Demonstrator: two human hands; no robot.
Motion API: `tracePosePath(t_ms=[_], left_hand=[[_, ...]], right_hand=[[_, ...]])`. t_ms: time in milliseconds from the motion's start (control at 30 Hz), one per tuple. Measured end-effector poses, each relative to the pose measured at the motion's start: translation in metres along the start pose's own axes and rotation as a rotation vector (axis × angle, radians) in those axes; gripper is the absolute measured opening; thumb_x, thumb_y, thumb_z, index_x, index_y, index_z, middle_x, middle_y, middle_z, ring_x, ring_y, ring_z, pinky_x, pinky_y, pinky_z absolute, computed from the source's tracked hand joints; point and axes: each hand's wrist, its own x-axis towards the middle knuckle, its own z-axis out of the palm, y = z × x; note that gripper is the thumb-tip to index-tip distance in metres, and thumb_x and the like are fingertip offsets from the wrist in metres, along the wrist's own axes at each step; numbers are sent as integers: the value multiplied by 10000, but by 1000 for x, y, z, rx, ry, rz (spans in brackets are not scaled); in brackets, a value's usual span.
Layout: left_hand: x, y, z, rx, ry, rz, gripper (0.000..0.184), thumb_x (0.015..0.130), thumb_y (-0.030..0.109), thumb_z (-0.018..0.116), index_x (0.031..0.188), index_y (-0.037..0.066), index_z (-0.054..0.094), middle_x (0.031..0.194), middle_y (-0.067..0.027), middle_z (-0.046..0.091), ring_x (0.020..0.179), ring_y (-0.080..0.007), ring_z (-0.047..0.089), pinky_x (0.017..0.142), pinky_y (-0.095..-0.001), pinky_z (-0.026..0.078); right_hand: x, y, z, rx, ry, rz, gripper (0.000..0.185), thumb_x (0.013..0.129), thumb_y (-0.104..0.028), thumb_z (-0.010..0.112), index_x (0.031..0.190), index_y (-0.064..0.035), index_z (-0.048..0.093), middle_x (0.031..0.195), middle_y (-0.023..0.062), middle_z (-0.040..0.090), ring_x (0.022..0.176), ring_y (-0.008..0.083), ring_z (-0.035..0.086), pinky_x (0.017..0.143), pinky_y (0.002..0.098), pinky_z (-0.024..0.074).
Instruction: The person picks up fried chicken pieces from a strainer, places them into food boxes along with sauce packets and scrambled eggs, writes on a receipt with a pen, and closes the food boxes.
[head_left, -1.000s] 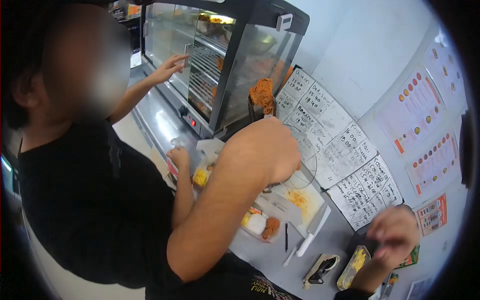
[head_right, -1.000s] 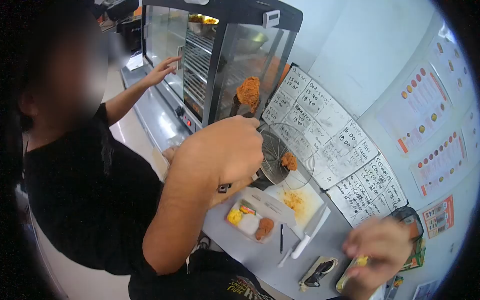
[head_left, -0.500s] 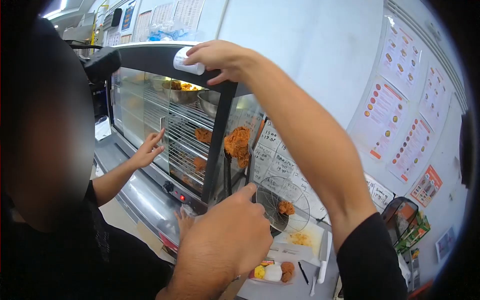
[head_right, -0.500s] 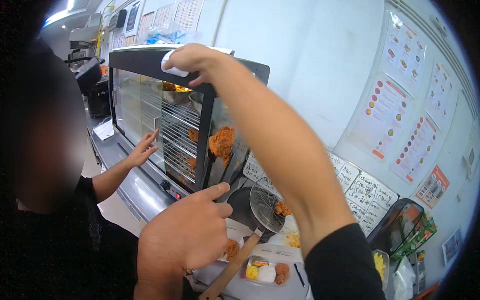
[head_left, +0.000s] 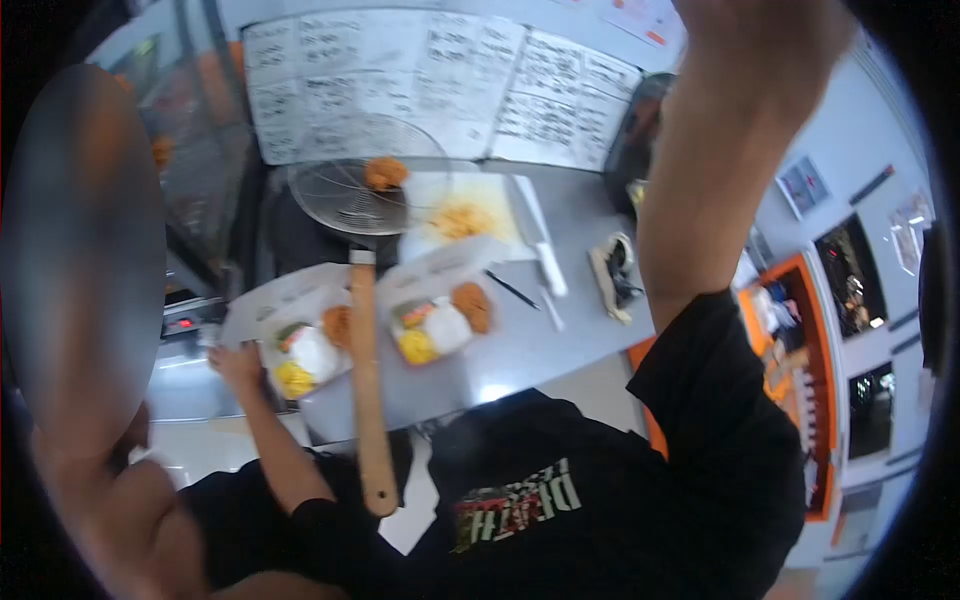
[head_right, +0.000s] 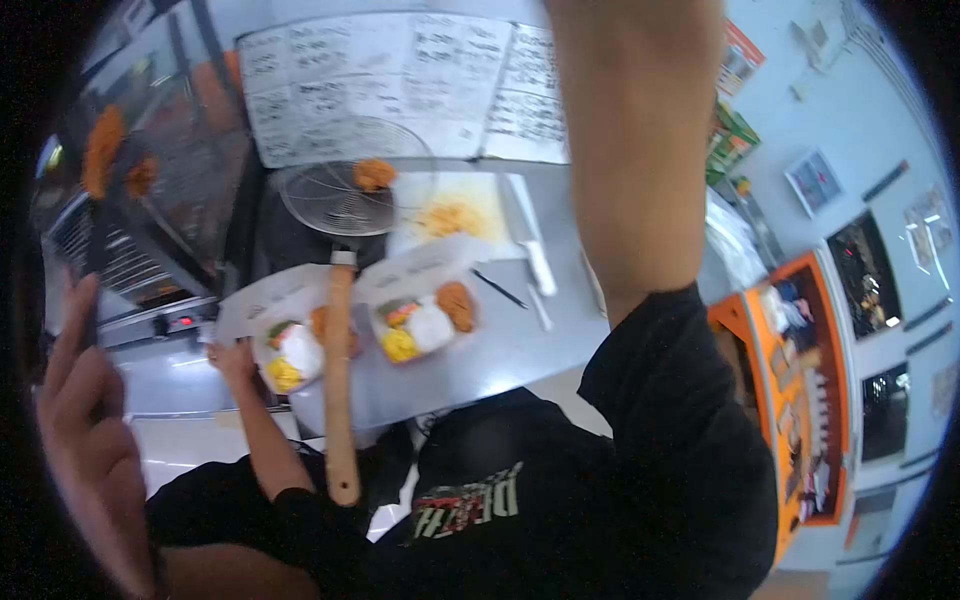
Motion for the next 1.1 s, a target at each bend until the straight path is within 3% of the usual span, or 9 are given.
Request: tracePosePath(t_ms=[167, 333, 433, 533, 600, 733, 800, 900, 1100], left_hand=[[19, -171, 202, -180, 287, -182, 298, 970, 191, 578, 1140, -44, 645, 978, -146, 676, 830, -227, 615, 837, -359, 512], [-58, -253, 269, -238, 596, -290, 316, 993, 220, 601, 1138, -56, 649, 1035, -176, 677, 886, -260, 650, 798, -368, 530], [-127, -192, 272, -238, 737, -348, 325, 1002, 232, 610, 1137, -61, 651, 1058, -188, 677, 908, -274, 663, 782, -371, 537], [-199, -89, 308, -526, 657, -736, 192, 997, 122, 571, 1073, -31, 657, 783, -73, 617, 661, -141, 570, 609, -291, 496], [-221, -20, 326, -888, 269, -689, 176, 1002, 78, 560, 1114, -24, 650, 853, -67, 656, 712, -109, 612, 676, -256, 530], [-182, 56, 377, -812, -562, -263, 435, 998, 122, 621, 1396, -14, 512, 1225, -149, 641, 946, -177, 672, 808, -294, 550], [-156, 94, 403, -682, -525, -217, 475, 973, 128, 644, 1416, 16, 513, 1275, -186, 607, 953, -239, 669, 819, -336, 546], [-143, 116, 431, -423, -405, -106, 535, 903, 177, 712, 1406, 72, 563, 1328, -194, 561, 997, -309, 623, 838, -381, 527], [-167, 117, 461, 148, -258, 143, 622, 860, 357, 717, 1422, 135, 571, 1413, -146, 501, 1191, -337, 503, 944, -477, 411]], right_hand=[[-172, 27, -123, -245, 210, 355, 343, 923, -117, 708, 1239, 0, 646, 1179, 93, 674, 961, 141, 640, 796, 285, 545], [-386, 44, -139, -316, 107, 1045, 364, 880, -7, 673, 1244, -21, 679, 1309, 107, 642, 1177, 160, 585, 958, 283, 486], [-472, 30, -106, -150, 179, 1424, 372, 898, 26, 643, 1265, -26, 669, 1340, 109, 628, 1166, 169, 590, 978, 279, 472], [-511, 20, -75, 298, 265, 1643, 439, 931, 32, 600, 1365, -35, 598, 1392, 129, 595, 1246, 214, 565, 1079, 314, 409], [-524, 22, -62, 237, -30, 1334, 567, 953, 21, 574, 1502, -63, 460, 1557, 182, 429, 1446, 240, 375, 1184, 337, 279], [-539, 38, -50, 487, -213, 1454, 664, 938, 62, 563, 1558, -102, 390, 1630, 174, 315, 1472, 249, 345, 1095, 342, 391], [-560, 51, -53, 551, -351, 1474, 681, 921, 52, 578, 1556, -115, 397, 1621, 195, 326, 1433, 268, 423, 1035, 341, 452], [-581, 58, -61, 180, -541, 1072, 665, 867, 29, 612, 1504, -104, 475, 1571, 201, 398, 1201, 306, 634, 912, 370, 534], [-554, 59, -76, -146, -571, 961, 380, 831, -24, 660, 1210, -42, 665, 1289, 148, 617, 856, 392, 689, 757, 464, 572]])
